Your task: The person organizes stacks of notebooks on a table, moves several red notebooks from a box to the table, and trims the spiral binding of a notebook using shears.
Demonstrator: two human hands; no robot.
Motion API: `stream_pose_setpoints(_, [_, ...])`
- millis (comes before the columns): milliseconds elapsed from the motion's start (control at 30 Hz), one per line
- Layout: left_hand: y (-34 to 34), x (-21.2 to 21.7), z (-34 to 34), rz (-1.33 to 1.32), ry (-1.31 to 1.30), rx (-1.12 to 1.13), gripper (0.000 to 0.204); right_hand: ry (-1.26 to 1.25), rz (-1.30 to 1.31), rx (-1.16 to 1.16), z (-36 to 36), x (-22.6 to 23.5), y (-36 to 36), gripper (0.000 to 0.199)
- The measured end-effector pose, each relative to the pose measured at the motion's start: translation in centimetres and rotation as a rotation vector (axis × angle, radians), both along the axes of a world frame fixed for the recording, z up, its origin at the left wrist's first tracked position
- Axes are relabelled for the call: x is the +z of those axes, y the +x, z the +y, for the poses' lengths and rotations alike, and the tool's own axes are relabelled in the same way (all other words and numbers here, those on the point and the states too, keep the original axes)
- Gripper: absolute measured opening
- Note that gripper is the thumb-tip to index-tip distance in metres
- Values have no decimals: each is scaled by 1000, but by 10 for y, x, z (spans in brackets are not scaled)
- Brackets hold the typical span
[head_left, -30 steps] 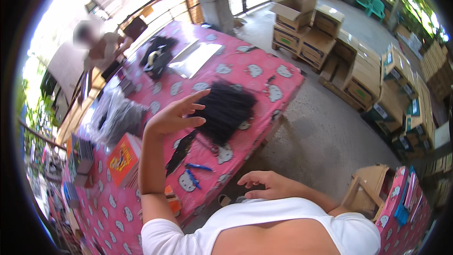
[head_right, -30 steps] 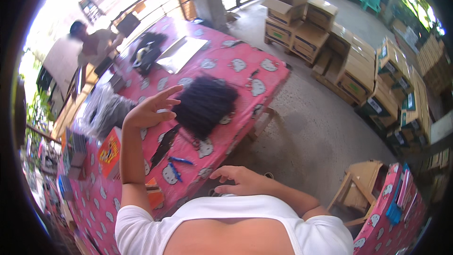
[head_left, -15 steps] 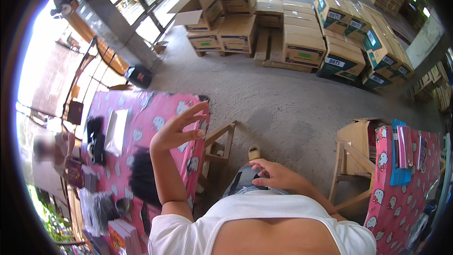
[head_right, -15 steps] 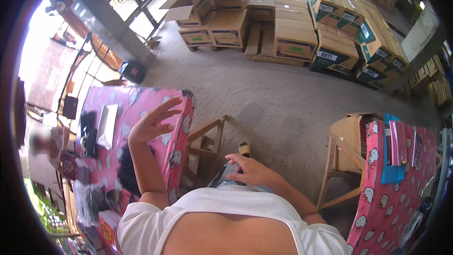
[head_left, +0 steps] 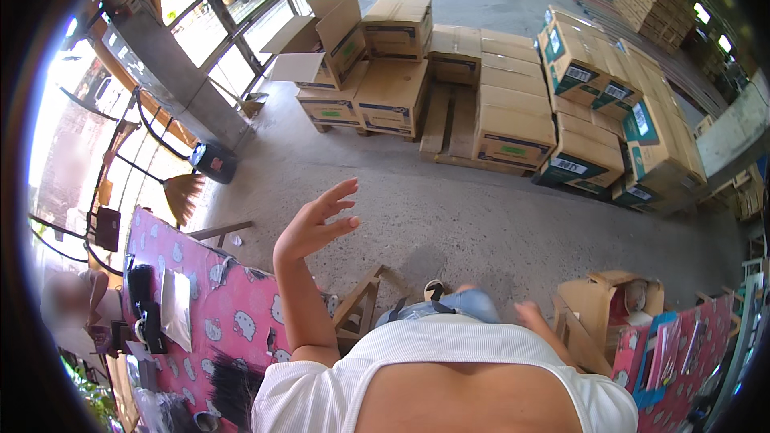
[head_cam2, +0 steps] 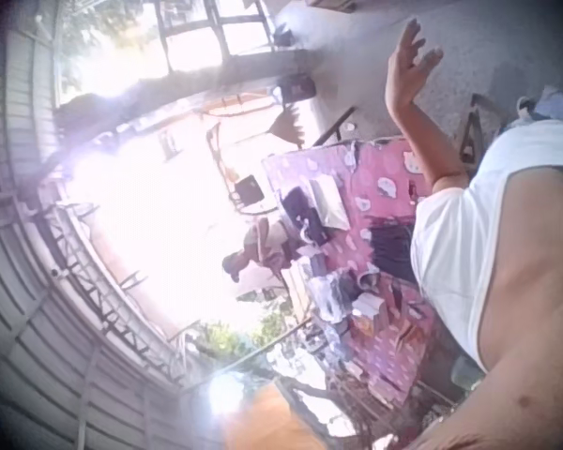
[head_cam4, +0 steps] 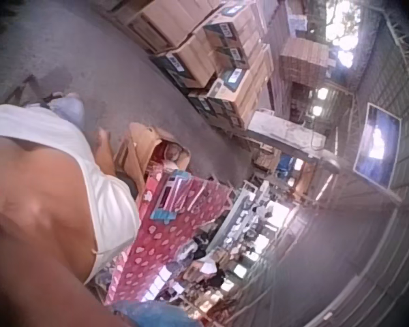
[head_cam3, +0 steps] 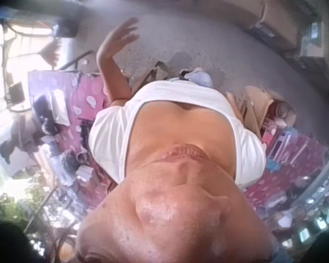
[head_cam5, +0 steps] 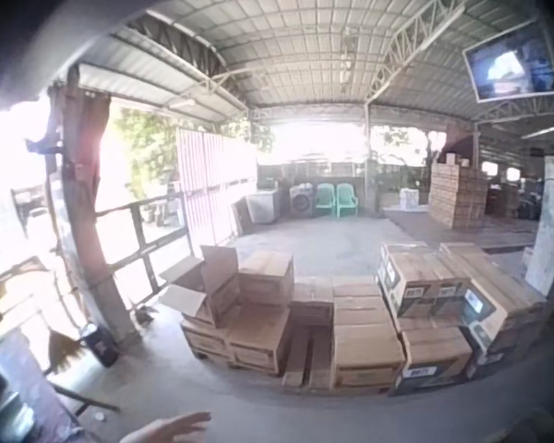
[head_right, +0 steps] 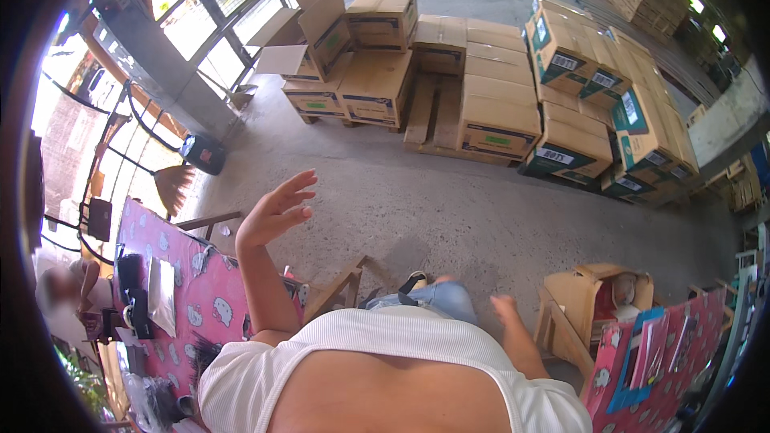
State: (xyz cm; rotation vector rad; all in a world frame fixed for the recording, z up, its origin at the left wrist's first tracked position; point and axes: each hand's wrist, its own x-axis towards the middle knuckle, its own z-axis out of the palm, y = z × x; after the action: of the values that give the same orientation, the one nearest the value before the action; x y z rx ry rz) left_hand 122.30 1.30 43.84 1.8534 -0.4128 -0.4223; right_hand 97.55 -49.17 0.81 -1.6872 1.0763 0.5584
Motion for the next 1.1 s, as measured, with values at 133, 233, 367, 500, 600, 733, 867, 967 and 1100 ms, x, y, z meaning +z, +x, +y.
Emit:
stream_pose_setpoints(133, [53,-3,5,1,86,23,65,-24,386,-94,-27,16,-11,39])
stream_pose_setpoints(233, [98,-17,12,0,48,152,66,-31,451,-2,-29,21,48,38])
stream_pose_setpoints(367, [154,-29,17,94,-21,336,69,-63,414,227,-28,8,182,35])
stream_pose_setpoints(500, [199,-24,30,148,-94,548,69,-187,214,461,-28,16,397,33])
stream_pose_setpoints(600, [228,-8,39,45,-88,631,68,-47,-66,342,-2,81,582,21])
stream_pose_setpoints(733, [263,-15,46,96,-125,752,65,26,-417,297,30,120,765,23])
stream_pose_setpoints(867, [270,-29,74,181,-49,902,64,18,-391,480,132,129,852,28])
stream_pose_setpoints(967, [294,-33,104,164,-58,952,62,87,-306,580,196,94,866,26])
stream_pose_setpoints(1100, [338,-48,167,8,-180,1234,52,-6,-205,1016,284,29,853,31])
